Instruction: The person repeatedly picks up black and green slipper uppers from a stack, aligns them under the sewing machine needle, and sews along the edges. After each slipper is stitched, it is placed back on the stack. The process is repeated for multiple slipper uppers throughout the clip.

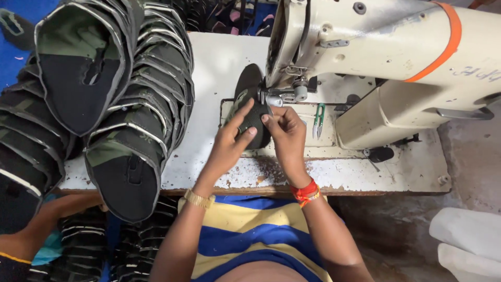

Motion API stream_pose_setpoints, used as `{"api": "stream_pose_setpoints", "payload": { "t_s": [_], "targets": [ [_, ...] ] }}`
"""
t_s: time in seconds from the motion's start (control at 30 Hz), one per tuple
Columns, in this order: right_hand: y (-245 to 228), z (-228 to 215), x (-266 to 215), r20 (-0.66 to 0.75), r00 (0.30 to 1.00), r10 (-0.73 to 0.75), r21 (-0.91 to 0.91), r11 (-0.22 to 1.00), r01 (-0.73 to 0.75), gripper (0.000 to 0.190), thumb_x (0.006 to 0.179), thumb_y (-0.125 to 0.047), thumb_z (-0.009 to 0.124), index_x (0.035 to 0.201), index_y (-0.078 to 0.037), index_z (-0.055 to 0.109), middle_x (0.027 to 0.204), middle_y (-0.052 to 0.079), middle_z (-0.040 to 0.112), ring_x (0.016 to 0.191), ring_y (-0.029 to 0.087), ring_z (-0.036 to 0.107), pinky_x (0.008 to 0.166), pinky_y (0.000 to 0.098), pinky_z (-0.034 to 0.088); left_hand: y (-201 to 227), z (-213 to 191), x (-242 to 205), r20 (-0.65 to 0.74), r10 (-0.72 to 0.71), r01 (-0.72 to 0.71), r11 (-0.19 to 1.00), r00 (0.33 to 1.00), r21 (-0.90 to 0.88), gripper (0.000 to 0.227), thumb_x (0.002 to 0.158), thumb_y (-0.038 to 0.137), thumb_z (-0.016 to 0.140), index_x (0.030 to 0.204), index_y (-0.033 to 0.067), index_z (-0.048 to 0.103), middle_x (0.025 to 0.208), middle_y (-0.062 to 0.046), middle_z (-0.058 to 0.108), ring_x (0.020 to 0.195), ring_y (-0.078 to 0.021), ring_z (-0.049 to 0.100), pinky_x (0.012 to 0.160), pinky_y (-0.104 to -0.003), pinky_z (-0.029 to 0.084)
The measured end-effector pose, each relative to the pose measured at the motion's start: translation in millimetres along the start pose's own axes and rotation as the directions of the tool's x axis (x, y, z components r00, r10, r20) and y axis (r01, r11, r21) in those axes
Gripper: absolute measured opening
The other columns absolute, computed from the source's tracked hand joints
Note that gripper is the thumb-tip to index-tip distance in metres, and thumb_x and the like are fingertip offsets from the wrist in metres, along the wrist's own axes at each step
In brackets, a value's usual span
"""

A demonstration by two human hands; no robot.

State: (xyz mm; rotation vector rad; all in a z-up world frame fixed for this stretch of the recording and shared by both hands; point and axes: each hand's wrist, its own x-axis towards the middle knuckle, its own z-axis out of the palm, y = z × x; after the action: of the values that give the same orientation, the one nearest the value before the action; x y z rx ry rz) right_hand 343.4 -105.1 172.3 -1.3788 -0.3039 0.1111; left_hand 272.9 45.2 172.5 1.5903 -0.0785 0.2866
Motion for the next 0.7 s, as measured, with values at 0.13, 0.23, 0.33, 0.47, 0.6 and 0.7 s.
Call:
{"api": "stream_pose_setpoints", "payload": {
  "t_s": [0.13, 0.23, 0.33, 0.47, 0.6, 0.7],
  "targets": [
    [4, 0, 4, -0.011, 1.000, -0.012, -0.045, 0.999, 0.012, 0.013, 0.097, -0.001, 0.069, 0.110, 0.003, 0.067, 0.090, 0.003, 0.073, 0.079, 0.003, 0.061, 0.070, 0.0191, 0.049, -3, -11, 12, 0.070, -0.014, 0.019, 0.997, 0.997, -0.075, 0.060, 0.103, 0.010, 0.060, 0.160, 0.0080, 0.040, 0.152, -0.008, 0.057, 0.122, -0.0100, 0.055, 0.104, -0.027, 0.047],
    [11, -5, -2, -0.012, 1.000, -0.007, 0.024, 1.000, 0.008, 0.015, 0.097, -0.001, 0.068, 0.112, 0.002, 0.068, 0.095, 0.002, 0.072, 0.082, 0.002, 0.062, 0.073, 0.0182, 0.050, -3, -12, 8, 0.100, -0.011, 0.026, 0.988, 0.995, -0.154, 0.059, 0.104, 0.011, 0.060, 0.159, 0.0032, 0.039, 0.157, -0.008, 0.051, 0.131, -0.0115, 0.052, 0.110, -0.028, 0.043],
    [15, -21, -1, 0.020, 1.000, 0.002, 0.031, 1.000, -0.002, 0.015, 0.097, 0.000, 0.068, 0.112, 0.001, 0.065, 0.095, 0.002, 0.074, 0.084, 0.004, 0.064, 0.073, 0.0197, 0.050, 1, -15, 12, 0.160, -0.025, 0.058, 0.977, 0.987, -0.204, 0.058, 0.104, 0.012, 0.059, 0.157, 0.0020, 0.039, 0.160, -0.008, 0.046, 0.141, -0.0128, 0.046, 0.116, -0.030, 0.037],
    [-30, -42, 15, 0.098, 0.906, -0.412, -0.707, 0.612, 0.354, 0.016, 0.099, -0.003, 0.072, 0.115, -0.004, 0.070, 0.101, 0.010, 0.072, 0.089, 0.021, 0.067, 0.079, 0.0319, 0.054, 1, -18, 16, 0.150, -0.028, 0.043, 0.994, 0.988, -0.097, 0.054, 0.103, 0.013, 0.059, 0.155, 0.0028, 0.046, 0.158, -0.009, 0.051, 0.143, -0.0140, 0.045, 0.118, -0.031, 0.035],
    [-90, -31, 55, 0.559, 0.644, -0.522, -0.763, -0.019, 0.646, 0.042, 0.076, -0.006, 0.078, 0.117, -0.001, 0.066, 0.117, 0.025, 0.067, 0.103, 0.048, 0.060, 0.092, 0.0505, 0.049, -5, -17, 22, 0.126, 0.005, 0.000, 0.999, 0.992, -0.035, 0.050, 0.103, 0.013, 0.059, 0.151, 0.0021, 0.049, 0.156, -0.010, 0.053, 0.147, -0.0161, 0.044, 0.122, -0.032, 0.030],
    [43, -103, 128, 0.520, 0.761, -0.387, -0.681, 0.350, 0.643, 0.034, 0.092, -0.020, 0.068, 0.120, -0.002, 0.066, 0.115, 0.022, 0.067, 0.106, 0.044, 0.062, 0.095, 0.0524, 0.047, -2, -14, 21, 0.124, 0.001, 0.013, 0.994, 0.992, -0.112, 0.052, 0.102, 0.013, 0.059, 0.152, 0.0028, 0.049, 0.157, -0.010, 0.053, 0.147, -0.0173, 0.044, 0.122, -0.033, 0.031]
  ]
}}
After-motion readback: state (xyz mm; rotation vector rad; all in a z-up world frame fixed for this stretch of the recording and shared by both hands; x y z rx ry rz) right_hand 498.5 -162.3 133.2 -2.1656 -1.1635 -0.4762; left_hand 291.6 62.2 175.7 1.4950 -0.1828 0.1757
